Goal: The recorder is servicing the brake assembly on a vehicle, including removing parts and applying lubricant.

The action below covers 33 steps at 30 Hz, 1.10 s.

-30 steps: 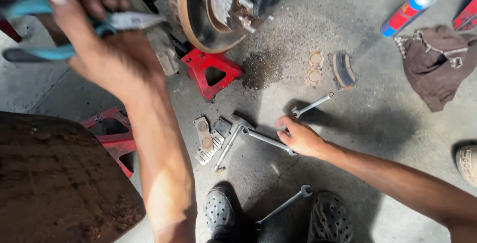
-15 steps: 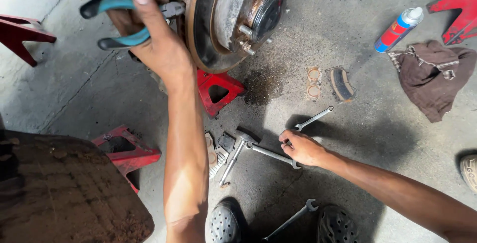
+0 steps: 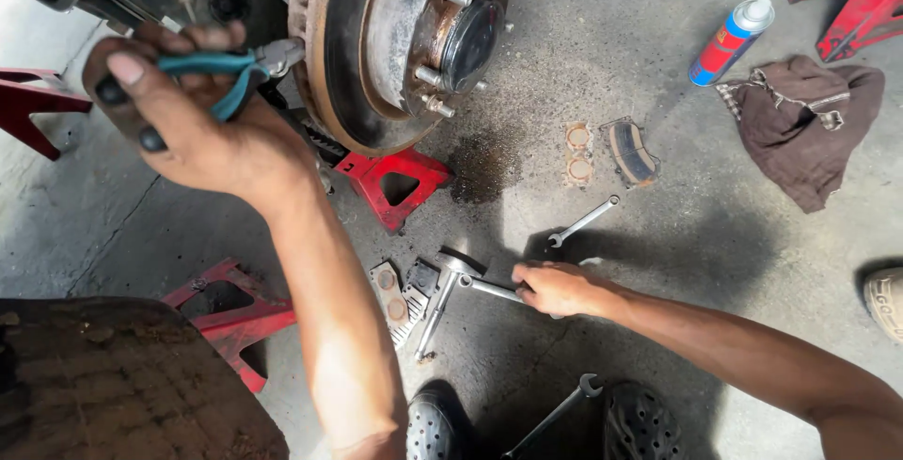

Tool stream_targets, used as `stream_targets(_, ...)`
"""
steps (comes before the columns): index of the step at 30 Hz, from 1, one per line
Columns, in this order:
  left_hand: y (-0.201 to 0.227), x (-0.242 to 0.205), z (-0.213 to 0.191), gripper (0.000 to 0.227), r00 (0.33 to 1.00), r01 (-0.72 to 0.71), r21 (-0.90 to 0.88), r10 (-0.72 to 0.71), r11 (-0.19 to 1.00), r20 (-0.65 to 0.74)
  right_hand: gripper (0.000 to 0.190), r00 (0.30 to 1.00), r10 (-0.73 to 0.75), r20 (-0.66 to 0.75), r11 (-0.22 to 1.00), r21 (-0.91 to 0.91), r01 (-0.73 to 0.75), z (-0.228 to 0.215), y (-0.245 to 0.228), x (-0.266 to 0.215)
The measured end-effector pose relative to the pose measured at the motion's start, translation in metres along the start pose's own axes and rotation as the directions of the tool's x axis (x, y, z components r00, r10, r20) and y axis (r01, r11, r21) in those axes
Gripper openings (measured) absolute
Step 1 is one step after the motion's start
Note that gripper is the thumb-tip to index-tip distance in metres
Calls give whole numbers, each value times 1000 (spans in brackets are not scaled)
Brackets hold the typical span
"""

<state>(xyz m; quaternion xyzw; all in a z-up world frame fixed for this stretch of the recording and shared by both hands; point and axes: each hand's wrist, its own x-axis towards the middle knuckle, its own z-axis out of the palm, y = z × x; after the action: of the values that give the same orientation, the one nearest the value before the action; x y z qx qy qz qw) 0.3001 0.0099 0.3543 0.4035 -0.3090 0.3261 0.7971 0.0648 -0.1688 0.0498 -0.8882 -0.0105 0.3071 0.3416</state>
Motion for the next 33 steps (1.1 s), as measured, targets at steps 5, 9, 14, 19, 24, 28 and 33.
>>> stream_targets(5,7,-16,-13,28,998,62,-198,-66,978,-11,35,982,-138,-125,989,-69,130,51,41,25)
stream_targets(9,-6,-14,-21,30,988,107,-245,-130,964,-83,51,986,-109,-122,951,-303,68,30,23,4)
stream_targets(14,-14,-7,-27,29,998,47,-240,-57,970,-35,35,992,-88,-89,882,-469,37,87,70,37)
stream_targets(19,-19,-1,-35,29,999,-3,-234,11,972,31,39,999,9,-39,777,-629,-31,63,51,28)
stream_targets(24,-32,-2,-44,32,991,102,-391,-130,915,-44,41,978,128,161,816,-578,-12,-7,32,-16)
stream_targets(28,-19,-1,-29,29,998,66,-294,-70,953,-3,47,932,274,237,911,-375,-173,-82,-10,-62)
stream_targets(33,-29,-3,-35,38,996,69,-338,-83,939,-25,31,997,-3,79,998,70,-3,-102,7,-50)
